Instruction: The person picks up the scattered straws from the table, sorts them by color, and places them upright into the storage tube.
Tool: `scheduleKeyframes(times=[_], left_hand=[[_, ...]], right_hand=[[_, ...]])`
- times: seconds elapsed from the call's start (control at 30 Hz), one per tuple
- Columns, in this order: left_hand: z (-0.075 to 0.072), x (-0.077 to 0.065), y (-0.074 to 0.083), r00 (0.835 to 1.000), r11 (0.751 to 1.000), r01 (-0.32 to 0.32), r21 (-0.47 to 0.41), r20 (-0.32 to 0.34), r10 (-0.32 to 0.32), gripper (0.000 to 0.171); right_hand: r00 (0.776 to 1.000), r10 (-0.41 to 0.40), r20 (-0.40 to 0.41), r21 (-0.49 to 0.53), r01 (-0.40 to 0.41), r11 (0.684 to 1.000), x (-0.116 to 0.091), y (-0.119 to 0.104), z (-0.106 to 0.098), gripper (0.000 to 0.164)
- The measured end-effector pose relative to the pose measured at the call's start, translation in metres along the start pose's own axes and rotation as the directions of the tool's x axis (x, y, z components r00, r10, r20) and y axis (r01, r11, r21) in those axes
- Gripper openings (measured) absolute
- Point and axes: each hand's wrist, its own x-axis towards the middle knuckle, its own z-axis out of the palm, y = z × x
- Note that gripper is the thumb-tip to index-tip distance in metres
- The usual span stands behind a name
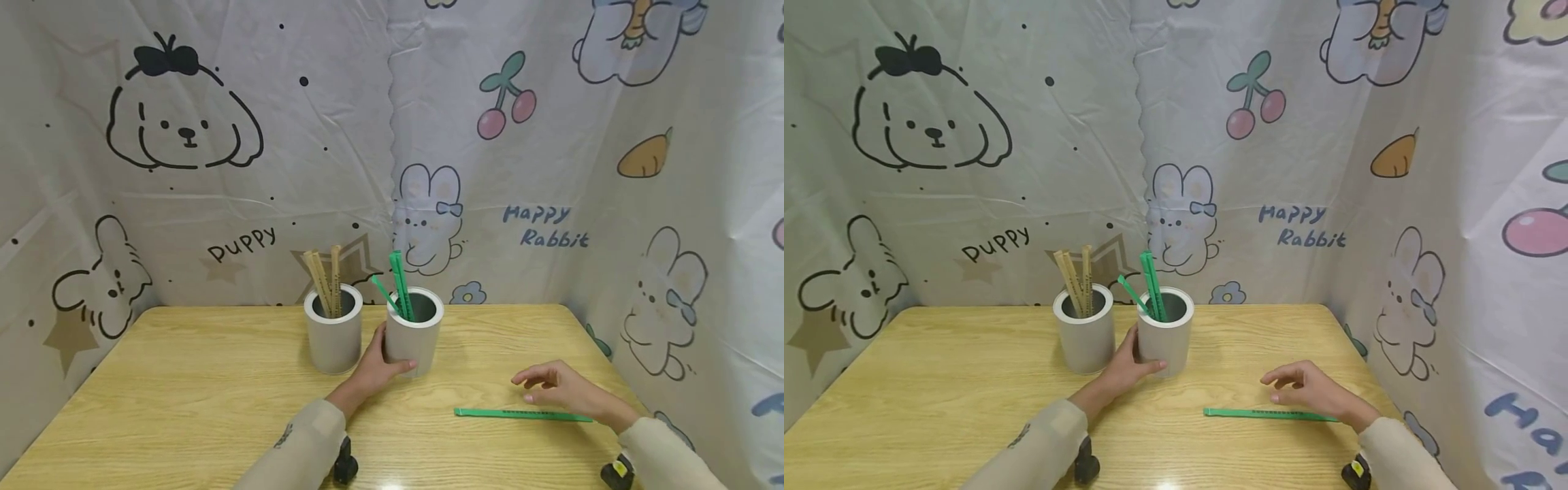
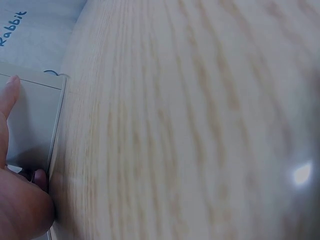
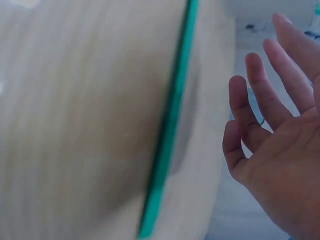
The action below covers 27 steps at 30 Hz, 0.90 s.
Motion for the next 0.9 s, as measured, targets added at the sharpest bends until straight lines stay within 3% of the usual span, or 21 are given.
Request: scheduleKeyframes(times=[0.2,0.4,0.6,0.73,0.9], left_hand=[[0.000,0.000,0.000,1.000,1.000,0.005,0.002,0.001,-0.005,0.101],[0.000,0.001,-0.001,1.000,1.000,0.001,0.011,-0.002,-0.001,0.101],[-0.001,0.000,-0.001,1.000,1.000,0.010,0.014,-0.002,-0.010,0.101],[-0.002,0.000,0.000,1.000,1.000,0.004,0.007,-0.002,-0.004,0.101],[-0.001,0.000,0.000,1.000,1.000,0.005,0.009,-0.003,-0.005,0.100]], right_hand=[[1.000,-0.002,0.022,0.011,0.002,1.000,-0.022,0.031,-0.007,0.039],[0.998,-0.063,-0.005,0.023,0.063,0.998,-0.029,0.045,-0.005,0.035],[0.989,-0.140,-0.038,-0.076,0.137,0.988,-0.024,0.046,0.001,0.020],[0.993,-0.104,-0.049,-0.110,0.098,0.989,-0.019,0.044,0.002,0.016],[0.997,-0.034,-0.069,-0.044,0.031,0.999,-0.009,0.023,-0.002,0.032]])
